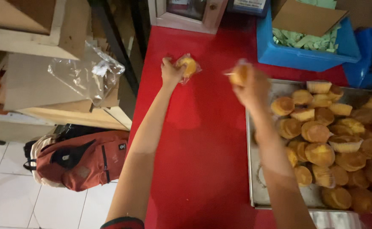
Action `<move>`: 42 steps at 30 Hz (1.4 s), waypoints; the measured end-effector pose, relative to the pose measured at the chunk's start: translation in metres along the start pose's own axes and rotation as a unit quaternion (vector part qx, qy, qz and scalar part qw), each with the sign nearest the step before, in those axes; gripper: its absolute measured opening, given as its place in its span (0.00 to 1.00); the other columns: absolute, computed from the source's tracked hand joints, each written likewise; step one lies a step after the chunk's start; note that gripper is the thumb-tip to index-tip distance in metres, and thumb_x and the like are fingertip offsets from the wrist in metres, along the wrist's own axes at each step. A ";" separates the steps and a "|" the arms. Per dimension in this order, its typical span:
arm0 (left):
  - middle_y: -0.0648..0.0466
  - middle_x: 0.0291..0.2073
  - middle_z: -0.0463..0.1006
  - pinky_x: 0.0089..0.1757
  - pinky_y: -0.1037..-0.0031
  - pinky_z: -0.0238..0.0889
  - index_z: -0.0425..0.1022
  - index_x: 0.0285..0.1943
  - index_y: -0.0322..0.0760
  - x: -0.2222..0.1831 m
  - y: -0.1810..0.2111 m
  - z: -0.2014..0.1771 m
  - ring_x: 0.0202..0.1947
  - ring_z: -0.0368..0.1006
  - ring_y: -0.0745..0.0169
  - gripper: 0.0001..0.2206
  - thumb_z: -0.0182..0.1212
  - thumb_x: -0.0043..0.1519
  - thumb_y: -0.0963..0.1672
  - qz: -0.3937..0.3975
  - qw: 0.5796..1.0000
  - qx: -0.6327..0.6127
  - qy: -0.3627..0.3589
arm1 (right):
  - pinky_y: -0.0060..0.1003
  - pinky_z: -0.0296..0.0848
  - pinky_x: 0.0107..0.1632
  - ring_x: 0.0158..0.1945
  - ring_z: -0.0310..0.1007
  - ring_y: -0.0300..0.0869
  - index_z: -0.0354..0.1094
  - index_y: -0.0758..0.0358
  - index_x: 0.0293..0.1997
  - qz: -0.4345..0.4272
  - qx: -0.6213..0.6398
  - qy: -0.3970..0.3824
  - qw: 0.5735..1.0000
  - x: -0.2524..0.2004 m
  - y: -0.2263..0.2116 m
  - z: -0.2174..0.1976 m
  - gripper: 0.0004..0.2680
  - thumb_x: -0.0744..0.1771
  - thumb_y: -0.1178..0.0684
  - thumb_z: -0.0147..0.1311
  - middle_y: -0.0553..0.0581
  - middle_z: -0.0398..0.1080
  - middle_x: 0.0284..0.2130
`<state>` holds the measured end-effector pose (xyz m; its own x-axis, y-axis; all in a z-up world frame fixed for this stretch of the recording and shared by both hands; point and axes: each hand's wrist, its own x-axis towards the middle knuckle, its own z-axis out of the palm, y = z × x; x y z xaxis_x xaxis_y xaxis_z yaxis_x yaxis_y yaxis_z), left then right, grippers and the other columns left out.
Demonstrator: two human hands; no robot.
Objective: The person picks up muffins from a metal tray and places them into individual plastic bags, then seals the bags by hand.
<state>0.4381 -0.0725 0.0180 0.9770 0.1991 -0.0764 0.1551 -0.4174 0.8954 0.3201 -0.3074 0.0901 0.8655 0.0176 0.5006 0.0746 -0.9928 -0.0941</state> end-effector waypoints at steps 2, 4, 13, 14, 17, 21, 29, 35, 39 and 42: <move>0.47 0.45 0.63 0.45 0.56 0.68 0.57 0.51 0.49 0.004 0.008 0.007 0.47 0.70 0.44 0.31 0.70 0.43 0.53 -0.021 1.000 -0.019 0.004 | 0.48 0.67 0.41 0.36 0.72 0.56 0.61 0.62 0.49 -0.030 -0.009 0.019 0.999 0.015 -0.020 0.034 0.24 0.52 0.48 0.64 0.65 0.71 0.32; 0.41 0.45 0.63 0.35 0.57 0.71 0.58 0.52 0.40 -0.006 0.022 0.010 0.42 0.70 0.37 0.29 0.68 0.44 0.48 -0.044 0.993 -0.108 -0.013 | 0.53 0.68 0.41 0.42 0.67 0.59 0.59 0.62 0.52 0.063 -0.027 -0.067 0.995 0.028 -0.034 0.055 0.24 0.54 0.48 0.61 0.66 0.68 0.36; 0.34 0.45 0.60 0.26 0.54 0.74 0.58 0.54 0.28 -0.019 0.059 0.027 0.32 0.73 0.38 0.26 0.65 0.48 0.39 -0.078 0.952 -0.296 0.014 | 0.48 0.65 0.51 0.53 0.57 0.62 0.62 0.63 0.52 0.234 0.091 -0.038 0.967 0.085 -0.053 0.103 0.27 0.58 0.32 0.57 0.71 0.56 0.47; 0.34 0.47 0.61 0.28 0.53 0.74 0.56 0.57 0.30 -0.019 0.060 0.031 0.33 0.74 0.38 0.27 0.64 0.49 0.39 -0.079 0.948 -0.309 0.010 | 0.48 0.63 0.52 0.50 0.61 0.61 0.60 0.60 0.53 0.233 0.156 -0.021 0.960 0.087 -0.052 0.106 0.25 0.59 0.34 0.57 0.68 0.58 0.44; 0.35 0.52 0.61 0.31 0.54 0.74 0.55 0.60 0.30 -0.011 0.069 0.032 0.36 0.74 0.39 0.28 0.61 0.51 0.42 -0.088 0.944 -0.311 -0.059 | 0.46 0.64 0.49 0.44 0.64 0.59 0.64 0.68 0.42 0.083 0.203 0.110 0.969 0.091 -0.048 0.108 0.15 0.57 0.52 0.59 0.70 0.66 0.35; 0.39 0.56 0.61 0.37 0.47 0.71 0.55 0.64 0.40 -0.004 0.067 0.028 0.42 0.72 0.38 0.26 0.55 0.55 0.42 -0.089 0.952 -0.277 -0.093 | 0.54 0.56 0.57 0.52 0.58 0.66 0.64 0.74 0.44 -0.021 0.208 0.122 0.970 0.081 -0.042 0.099 0.15 0.58 0.57 0.59 0.77 0.63 0.43; 0.55 0.26 0.79 0.30 0.78 0.70 0.77 0.41 0.48 -0.042 0.038 0.021 0.26 0.74 0.68 0.10 0.60 0.51 0.42 0.072 0.969 -0.223 0.080 | 0.43 0.67 0.51 0.49 0.68 0.48 0.61 0.48 0.52 0.026 0.299 -0.032 0.953 0.010 -0.096 0.037 0.11 0.68 0.43 0.40 0.53 0.67 0.41; 0.43 0.44 0.71 0.35 0.73 0.69 0.66 0.52 0.34 -0.168 -0.027 -0.024 0.38 0.73 0.56 0.15 0.49 0.60 0.47 -0.059 0.738 -0.630 -0.234 | 0.54 0.48 0.60 0.63 0.53 0.52 0.55 0.54 0.61 -0.183 0.240 0.022 0.953 -0.086 -0.141 -0.007 0.18 0.64 0.47 0.48 0.57 0.59 0.56; 0.41 0.59 0.63 0.34 0.81 0.69 0.56 0.65 0.33 -0.255 0.016 -0.085 0.45 0.73 0.57 0.28 0.43 0.62 0.54 -0.134 0.418 -0.775 -0.456 | 0.53 0.27 0.65 0.67 0.46 0.45 0.57 0.47 0.60 -0.248 0.183 0.021 0.951 -0.136 -0.133 -0.055 0.15 0.67 0.45 0.35 0.51 0.52 0.62; 0.41 0.48 0.72 0.36 0.64 0.70 0.67 0.55 0.32 -0.274 -0.056 -0.077 0.45 0.73 0.49 0.32 0.34 0.59 0.59 -0.177 0.692 -0.624 -0.316 | 0.68 0.28 0.60 0.69 0.35 0.53 0.58 0.45 0.61 -0.255 0.095 -0.015 0.962 -0.192 -0.126 -0.086 0.15 0.67 0.45 0.40 0.49 0.44 0.65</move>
<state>0.1509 -0.0357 0.0228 0.8396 -0.5003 -0.2117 0.5402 0.7277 0.4226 0.1019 -0.1963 0.0799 0.7053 0.5034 0.4992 0.5803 -0.8144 0.0015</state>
